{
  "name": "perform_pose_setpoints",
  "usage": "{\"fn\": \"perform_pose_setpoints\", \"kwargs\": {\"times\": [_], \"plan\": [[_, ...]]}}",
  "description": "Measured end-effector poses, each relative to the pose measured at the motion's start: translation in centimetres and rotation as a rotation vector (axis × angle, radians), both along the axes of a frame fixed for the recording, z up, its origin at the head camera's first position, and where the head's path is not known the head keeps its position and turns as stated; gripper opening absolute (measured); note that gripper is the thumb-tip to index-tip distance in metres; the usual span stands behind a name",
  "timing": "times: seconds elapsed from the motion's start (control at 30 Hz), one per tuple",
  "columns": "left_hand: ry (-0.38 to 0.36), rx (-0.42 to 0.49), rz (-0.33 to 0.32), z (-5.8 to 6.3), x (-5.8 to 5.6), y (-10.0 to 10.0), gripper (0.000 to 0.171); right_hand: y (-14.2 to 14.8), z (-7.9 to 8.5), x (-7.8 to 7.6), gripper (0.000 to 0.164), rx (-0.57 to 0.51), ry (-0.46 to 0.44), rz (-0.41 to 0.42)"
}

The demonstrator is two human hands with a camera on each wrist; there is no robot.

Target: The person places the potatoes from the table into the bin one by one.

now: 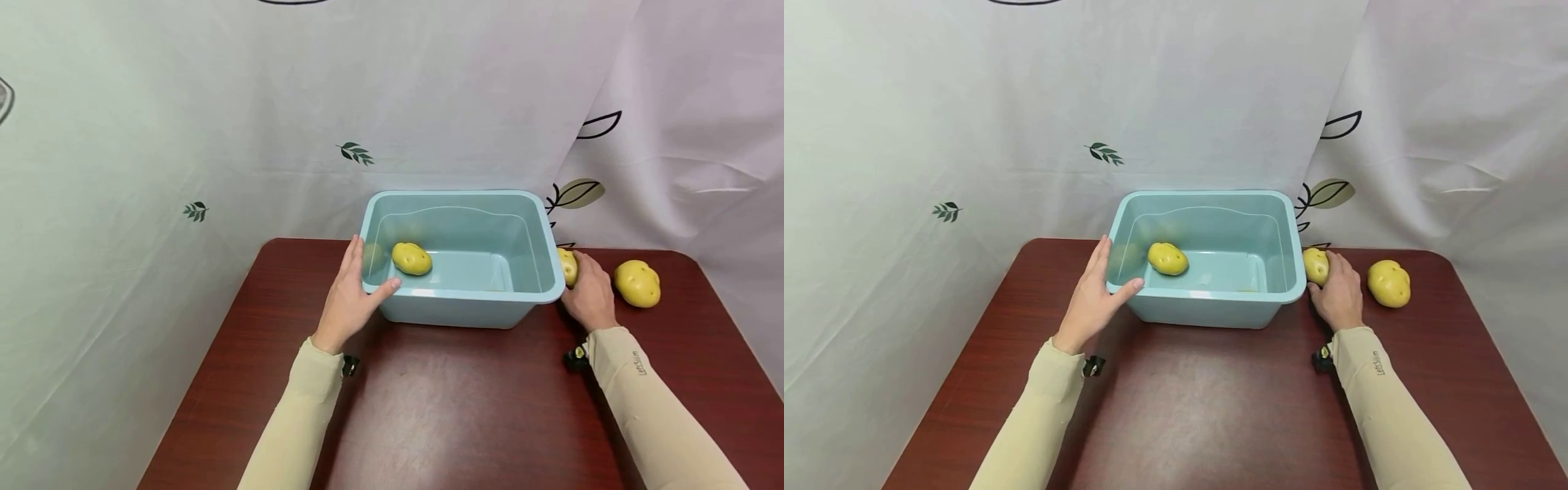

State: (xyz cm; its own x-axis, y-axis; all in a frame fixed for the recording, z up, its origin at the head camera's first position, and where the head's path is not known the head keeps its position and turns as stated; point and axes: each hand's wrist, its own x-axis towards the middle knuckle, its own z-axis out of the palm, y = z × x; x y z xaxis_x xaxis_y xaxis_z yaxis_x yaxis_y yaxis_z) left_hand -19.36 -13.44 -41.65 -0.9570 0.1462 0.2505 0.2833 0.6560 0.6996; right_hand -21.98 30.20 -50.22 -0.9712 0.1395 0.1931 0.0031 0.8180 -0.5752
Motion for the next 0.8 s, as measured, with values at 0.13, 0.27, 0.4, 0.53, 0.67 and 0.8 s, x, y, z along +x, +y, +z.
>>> {"fn": "perform_pose_setpoints", "kwargs": {"times": [0.13, 0.27, 0.4, 0.53, 0.67, 0.8], "plan": [[0.0, 0.003, -0.006, 0.03, 0.01, 0.13, 0.105, 0.12, -0.08, 0.04, 0.07, 0.002, 0.011, -0.015], [0.007, 0.006, -0.007, 0.0, 0.01, 0.12, 0.105, 0.18, -0.19, 0.07, 0.068, 0.007, 0.024, -0.012], [0.009, 0.01, -0.007, 0.06, 0.03, 0.12, 0.105, 0.25, -0.14, 0.13, 0.067, 0.006, 0.039, -0.017], [0.01, 0.011, -0.005, 0.05, 0.05, 0.08, 0.105, 0.28, 0.06, 0.16, 0.067, 0.004, 0.029, -0.021], [0.011, 0.014, -0.004, -0.02, 0.07, 0.03, 0.104, 0.28, 0.27, 0.2, 0.068, 0.003, 0.015, -0.02], [0.013, 0.015, -0.006, -0.02, 0.06, 0.04, 0.105, 0.29, 0.42, 0.28, 0.068, 0.005, 0.017, -0.019]]}}
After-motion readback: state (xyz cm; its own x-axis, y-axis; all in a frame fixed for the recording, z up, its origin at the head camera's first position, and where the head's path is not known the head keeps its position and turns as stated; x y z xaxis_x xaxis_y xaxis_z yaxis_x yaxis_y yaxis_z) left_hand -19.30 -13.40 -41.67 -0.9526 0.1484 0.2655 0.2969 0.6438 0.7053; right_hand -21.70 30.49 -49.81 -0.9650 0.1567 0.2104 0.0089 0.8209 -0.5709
